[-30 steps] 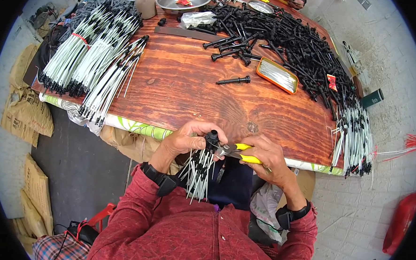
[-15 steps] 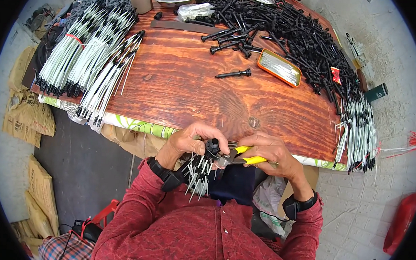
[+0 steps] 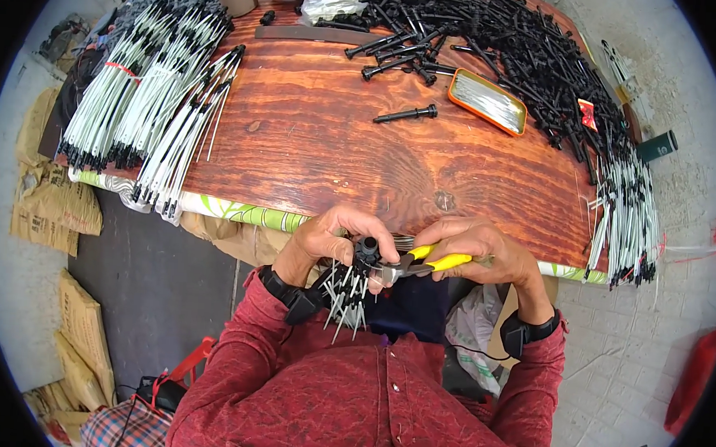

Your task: Assembling electrical wire harnesses by bundling wires and inserting them into connectors.

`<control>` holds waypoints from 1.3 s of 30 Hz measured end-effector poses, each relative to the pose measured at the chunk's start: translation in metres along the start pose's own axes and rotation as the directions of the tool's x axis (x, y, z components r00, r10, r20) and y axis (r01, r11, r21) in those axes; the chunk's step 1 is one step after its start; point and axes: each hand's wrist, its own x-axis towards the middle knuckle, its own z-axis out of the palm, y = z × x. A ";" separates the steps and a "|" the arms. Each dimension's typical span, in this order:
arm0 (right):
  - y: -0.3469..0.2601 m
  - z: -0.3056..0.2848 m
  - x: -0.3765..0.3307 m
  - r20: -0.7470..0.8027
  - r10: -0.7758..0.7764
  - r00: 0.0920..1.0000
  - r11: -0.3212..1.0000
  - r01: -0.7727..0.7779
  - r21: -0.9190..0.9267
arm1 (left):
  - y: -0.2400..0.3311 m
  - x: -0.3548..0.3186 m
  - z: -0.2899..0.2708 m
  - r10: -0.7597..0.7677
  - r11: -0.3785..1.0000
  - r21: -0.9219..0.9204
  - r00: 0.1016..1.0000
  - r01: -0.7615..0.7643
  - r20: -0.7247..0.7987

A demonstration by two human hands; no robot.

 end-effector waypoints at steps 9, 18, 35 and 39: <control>-0.031 0.013 -0.018 -0.280 0.034 0.960 0.856 -0.172 -0.487 | 0.003 0.007 0.006 0.080 0.982 0.181 0.978 -0.044 -0.194; -0.028 -0.003 -0.077 -0.534 0.065 0.843 0.593 -0.463 -0.659 | 0.007 0.001 0.016 0.233 0.944 0.295 0.931 -0.148 -0.280; -0.026 0.121 0.034 -0.763 0.135 0.632 0.953 -0.295 -0.075 | 0.022 0.000 0.050 0.264 0.848 0.527 0.817 0.056 -0.512; -0.017 0.131 0.047 -0.764 0.241 0.598 0.967 -0.216 0.136 | 0.027 -0.003 0.047 0.226 0.865 0.492 0.800 0.097 -0.555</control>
